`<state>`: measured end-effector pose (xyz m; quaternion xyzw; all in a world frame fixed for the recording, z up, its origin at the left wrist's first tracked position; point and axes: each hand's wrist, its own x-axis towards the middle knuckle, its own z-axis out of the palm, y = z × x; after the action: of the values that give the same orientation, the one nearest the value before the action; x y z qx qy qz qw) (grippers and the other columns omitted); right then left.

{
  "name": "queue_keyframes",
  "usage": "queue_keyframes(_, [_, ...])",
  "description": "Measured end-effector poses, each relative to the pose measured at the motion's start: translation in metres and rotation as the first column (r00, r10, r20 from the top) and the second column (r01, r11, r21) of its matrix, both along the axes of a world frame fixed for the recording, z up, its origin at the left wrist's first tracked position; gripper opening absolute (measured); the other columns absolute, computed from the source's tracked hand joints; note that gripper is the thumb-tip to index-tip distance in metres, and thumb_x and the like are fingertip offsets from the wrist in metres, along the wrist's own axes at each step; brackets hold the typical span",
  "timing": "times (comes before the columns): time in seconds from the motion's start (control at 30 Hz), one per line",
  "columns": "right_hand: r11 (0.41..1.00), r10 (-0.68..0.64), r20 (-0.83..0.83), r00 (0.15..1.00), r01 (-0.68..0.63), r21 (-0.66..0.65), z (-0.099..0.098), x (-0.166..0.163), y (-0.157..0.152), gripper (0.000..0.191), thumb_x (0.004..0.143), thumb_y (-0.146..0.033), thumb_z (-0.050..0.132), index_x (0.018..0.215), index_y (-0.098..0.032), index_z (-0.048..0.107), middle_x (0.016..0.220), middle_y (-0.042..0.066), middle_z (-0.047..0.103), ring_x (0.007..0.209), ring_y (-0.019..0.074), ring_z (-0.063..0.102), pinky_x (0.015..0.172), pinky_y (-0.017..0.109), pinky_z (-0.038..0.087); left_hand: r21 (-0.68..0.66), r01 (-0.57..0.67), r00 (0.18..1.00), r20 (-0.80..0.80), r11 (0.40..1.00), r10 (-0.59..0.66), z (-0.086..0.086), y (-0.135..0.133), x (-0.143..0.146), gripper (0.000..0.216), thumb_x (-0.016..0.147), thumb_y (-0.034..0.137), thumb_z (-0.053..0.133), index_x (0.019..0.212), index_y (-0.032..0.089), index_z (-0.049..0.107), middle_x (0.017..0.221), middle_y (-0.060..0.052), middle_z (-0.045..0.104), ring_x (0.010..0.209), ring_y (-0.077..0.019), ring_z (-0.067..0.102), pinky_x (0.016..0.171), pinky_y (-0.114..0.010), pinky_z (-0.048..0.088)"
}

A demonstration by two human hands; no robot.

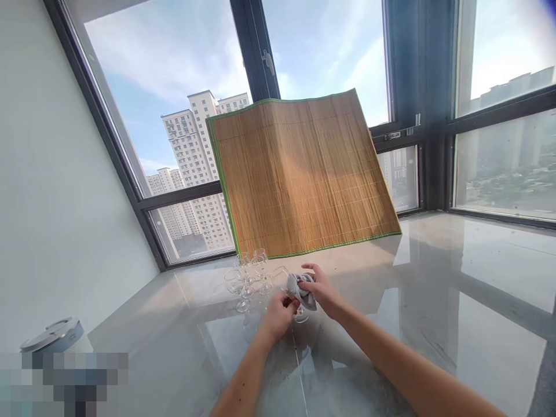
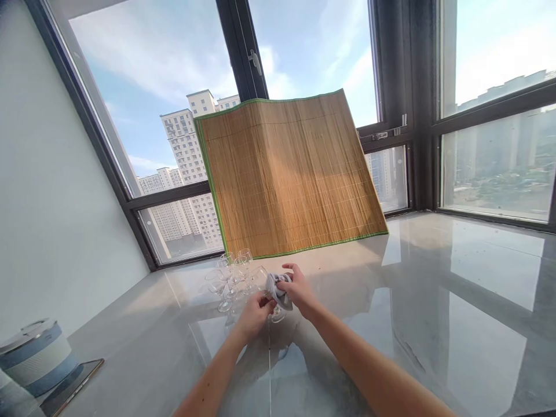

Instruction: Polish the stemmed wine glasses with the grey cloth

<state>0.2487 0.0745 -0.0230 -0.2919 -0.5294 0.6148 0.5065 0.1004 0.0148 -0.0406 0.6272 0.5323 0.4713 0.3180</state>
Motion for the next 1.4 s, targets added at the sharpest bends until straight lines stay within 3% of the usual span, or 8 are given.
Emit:
queue_keyframes(0.37, [0.925,0.351,-0.072,0.934,-0.357,-0.127,0.004,0.005,-0.005,0.074,0.057,-0.015,0.071,0.125,-0.026,0.044,0.109,0.006,0.065,0.079,0.0175,0.065,0.063,0.027,0.047,0.110,-0.297,0.925,-0.216,0.949,0.314,-0.011,0.005,-0.017,0.019,0.072,0.020,0.059,0.053,0.018,0.056,0.051,0.001,0.054,0.051,-0.0106,0.039,0.055,-0.024,0.025])
queue_keyframes(0.63, [0.868,0.486,-0.059,0.872,-0.490,-0.082,-0.015,-0.004,-0.008,0.088,0.057,-0.010,0.069,0.135,-0.030,0.033,0.115,0.004,0.063,0.085,0.0160,0.064,0.070,0.025,0.049,0.290,-0.040,0.954,-0.273,0.956,0.123,-0.007,0.004,-0.017,0.008,0.070,0.022,0.064,0.075,0.021,0.072,0.079,-0.007,0.072,0.071,-0.0194,0.061,0.070,-0.028,0.044])
queue_keyframes(0.83, [0.916,0.377,-0.100,0.921,-0.386,-0.109,-0.019,-0.005,-0.001,0.082,0.058,-0.015,0.070,0.130,-0.030,0.035,0.116,0.003,0.061,0.080,0.0154,0.064,0.064,0.024,0.047,0.226,-0.137,0.958,-0.218,0.964,0.187,-0.008,0.006,-0.025,0.017,0.071,0.018,0.053,0.071,0.020,0.071,0.069,-0.004,0.068,0.070,-0.0191,0.060,0.069,-0.028,0.044])
queue_keyframes(0.93, [0.942,0.304,-0.070,0.950,-0.311,-0.128,-0.017,-0.004,0.000,0.078,0.057,-0.017,0.067,0.127,-0.030,0.036,0.112,0.002,0.061,0.073,0.0135,0.061,0.057,0.022,0.042,0.263,-0.421,0.884,-0.095,0.868,0.457,0.001,0.001,-0.034,0.024,0.072,0.015,0.046,0.074,0.020,0.069,0.071,-0.004,0.066,0.073,-0.0196,0.060,0.073,-0.030,0.043])
queue_keyframes(1.07, [0.963,0.219,-0.060,0.974,-0.226,-0.147,-0.015,-0.004,0.001,0.075,0.054,-0.016,0.065,0.123,-0.030,0.039,0.105,0.001,0.061,0.072,0.0139,0.060,0.058,0.023,0.042,0.365,-0.798,0.573,0.214,0.479,0.791,0.019,-0.011,-0.055,0.023,0.073,0.016,0.045,0.088,0.022,0.060,0.091,-0.005,0.061,0.088,-0.0213,0.056,0.082,-0.033,0.042])
queue_keyframes(1.17, [0.984,0.136,-0.038,0.990,-0.139,-0.109,-0.018,-0.002,0.009,0.075,0.053,-0.015,0.066,0.122,-0.030,0.039,0.101,0.001,0.060,0.075,0.0160,0.061,0.061,0.025,0.044,0.212,-0.942,0.323,0.359,0.260,0.876,0.024,-0.015,-0.074,0.043,0.064,0.016,0.054,0.106,0.023,0.050,0.109,-0.007,0.052,0.104,-0.0250,0.050,0.091,-0.038,0.039])
queue_keyframes(1.27, [0.997,0.014,0.009,1.000,-0.013,-0.077,-0.024,0.002,0.024,0.075,0.054,-0.017,0.067,0.122,-0.030,0.038,0.102,0.003,0.060,0.077,0.0190,0.061,0.059,0.027,0.046,-0.042,-0.956,0.245,0.421,0.289,0.873,0.017,-0.011,-0.087,0.060,0.059,0.016,0.059,0.116,0.024,0.042,0.121,-0.010,0.046,0.117,-0.0275,0.044,0.093,-0.039,0.037])
queue_keyframes(1.4, [0.987,-0.159,0.034,0.987,0.160,-0.029,-0.033,0.013,0.051,0.075,0.056,-0.018,0.065,0.123,-0.031,0.035,0.106,0.004,0.059,0.085,0.0201,0.061,0.064,0.028,0.049,-0.164,-0.890,0.319,0.444,0.426,0.837,0.002,0.002,-0.095,0.063,0.059,0.017,0.061,0.119,0.023,0.039,0.118,-0.010,0.050,0.104,-0.0240,0.055,0.082,-0.035,0.044])
